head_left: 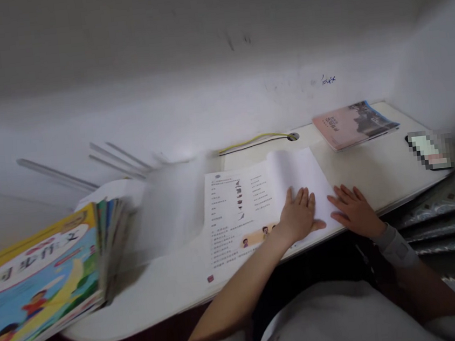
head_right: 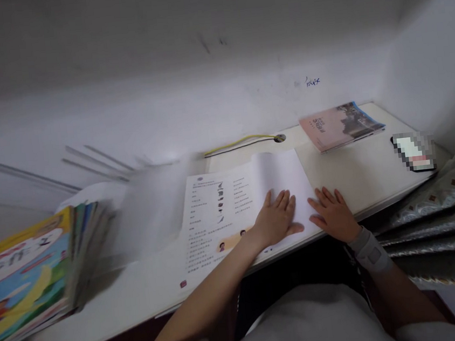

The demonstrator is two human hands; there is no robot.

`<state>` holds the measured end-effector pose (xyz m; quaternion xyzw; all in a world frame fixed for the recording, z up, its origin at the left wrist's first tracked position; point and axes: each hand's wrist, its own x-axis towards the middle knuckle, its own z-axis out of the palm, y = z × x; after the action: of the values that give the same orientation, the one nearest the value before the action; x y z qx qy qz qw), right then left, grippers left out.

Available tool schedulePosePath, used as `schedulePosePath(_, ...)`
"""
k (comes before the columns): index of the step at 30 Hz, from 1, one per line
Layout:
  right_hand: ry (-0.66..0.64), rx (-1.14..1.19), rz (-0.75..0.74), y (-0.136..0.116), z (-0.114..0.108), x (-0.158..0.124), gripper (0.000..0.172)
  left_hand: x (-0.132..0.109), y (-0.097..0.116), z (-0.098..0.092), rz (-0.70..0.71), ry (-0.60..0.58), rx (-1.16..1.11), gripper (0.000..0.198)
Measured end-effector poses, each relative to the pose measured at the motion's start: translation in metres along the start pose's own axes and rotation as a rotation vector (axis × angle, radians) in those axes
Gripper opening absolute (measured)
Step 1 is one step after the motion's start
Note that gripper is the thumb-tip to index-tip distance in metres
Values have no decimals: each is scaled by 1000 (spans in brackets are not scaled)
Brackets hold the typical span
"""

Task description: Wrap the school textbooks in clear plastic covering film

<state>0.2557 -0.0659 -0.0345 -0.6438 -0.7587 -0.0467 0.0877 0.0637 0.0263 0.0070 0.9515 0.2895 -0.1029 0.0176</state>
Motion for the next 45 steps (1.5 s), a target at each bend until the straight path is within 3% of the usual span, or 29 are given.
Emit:
schedulePosePath(11,-14,19,-58,16,3,4,44,14,14,2,24,49,-34,78)
schedulePosePath(17,-29,11,-84,11,-1,1,44,6,8,3,75,37,-66,81)
schedulePosePath(21,-42,15,-102,11,-5,3,43,14,9,4,77,23,-77,80)
schedulePosePath(26,-93,40,-141,26,-12,11,41,18,11,-1,96,20,-69,81)
schedulePosePath(34,-180,86,-114,75,-6,54,64,7,-5,-14,-39,0,-66,93)
schedulePosePath(38,-200,70,-169,76,1,60,67,13,-5,-7,2,-52,-82,95)
schedulePosePath(45,-164,47,-183,73,3,57,66,17,-5,2,10,-14,-113,95)
